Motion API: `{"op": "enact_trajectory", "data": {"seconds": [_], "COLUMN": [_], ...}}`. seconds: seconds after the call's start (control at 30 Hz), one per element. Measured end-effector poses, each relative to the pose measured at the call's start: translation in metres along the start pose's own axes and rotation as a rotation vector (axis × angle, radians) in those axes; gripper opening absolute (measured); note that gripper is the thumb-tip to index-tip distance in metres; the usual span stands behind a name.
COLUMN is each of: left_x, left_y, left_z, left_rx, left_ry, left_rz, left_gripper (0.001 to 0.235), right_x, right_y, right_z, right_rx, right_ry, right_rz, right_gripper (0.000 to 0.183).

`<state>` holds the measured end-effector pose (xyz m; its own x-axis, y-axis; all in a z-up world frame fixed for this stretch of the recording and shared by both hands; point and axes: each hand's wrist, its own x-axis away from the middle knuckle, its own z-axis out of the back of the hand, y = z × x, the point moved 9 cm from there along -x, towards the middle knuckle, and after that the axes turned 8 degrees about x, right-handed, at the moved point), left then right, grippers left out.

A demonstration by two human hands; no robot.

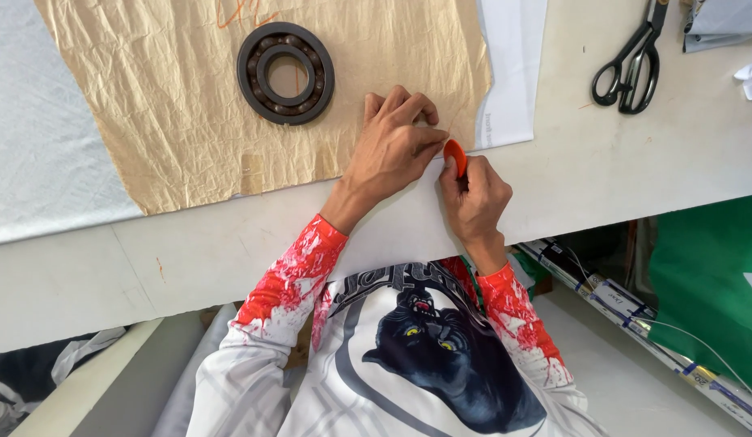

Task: The person is cutting out a fabric piece from a larger sheet of white fabric using a brown paper pattern and large fabric scissors.

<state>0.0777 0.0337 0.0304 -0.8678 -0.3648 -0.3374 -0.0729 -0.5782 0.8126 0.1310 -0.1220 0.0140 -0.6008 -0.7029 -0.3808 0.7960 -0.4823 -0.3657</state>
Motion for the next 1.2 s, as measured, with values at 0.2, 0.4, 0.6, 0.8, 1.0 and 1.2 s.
{"op": "enact_trajectory", "data": {"seconds": [0.2,0.4,0.6,0.8,1.0,1.2], "left_x": [-0.001,-0.003,-0.02,-0.056,-0.061,-0.062], "left_y": [0.003,0.004,0.003,0.01,0.007,0.005], "left_z": [0.001,0.003,-0.014,-0.021,-0.029,-0.029], "left_rx": [-0.012,-0.025,-0.082,-0.114,-0.179,-0.199], "left_ry": [0.003,-0.015,-0.122,-0.141,-0.196,-0.235], "left_rz": [0.014,0.038,-0.043,-0.209,-0.249,-0.228], "left_gripper": [0.009,0.005,0.011,0.012,0.019,0.029], "right_x": [-0.028,0.006,0.048,-0.023,-0.072,-0.082], "right_y": [-0.033,0.02,0.098,0.097,0.108,0.112], "right_z": [0.022,0.083,0.048,0.034,-0.002,-0.024], "right_rx": [0.138,-0.034,-0.389,-0.63,-0.601,-0.567], "right_ry": [-0.102,-0.11,-0.122,-0.172,-0.293,-0.345], "right_rz": [0.085,-0.247,-0.743,-0.924,-0.887,-0.852], "right_gripper": [0.025,0.032,0.031,0.03,0.032,0.032]}}
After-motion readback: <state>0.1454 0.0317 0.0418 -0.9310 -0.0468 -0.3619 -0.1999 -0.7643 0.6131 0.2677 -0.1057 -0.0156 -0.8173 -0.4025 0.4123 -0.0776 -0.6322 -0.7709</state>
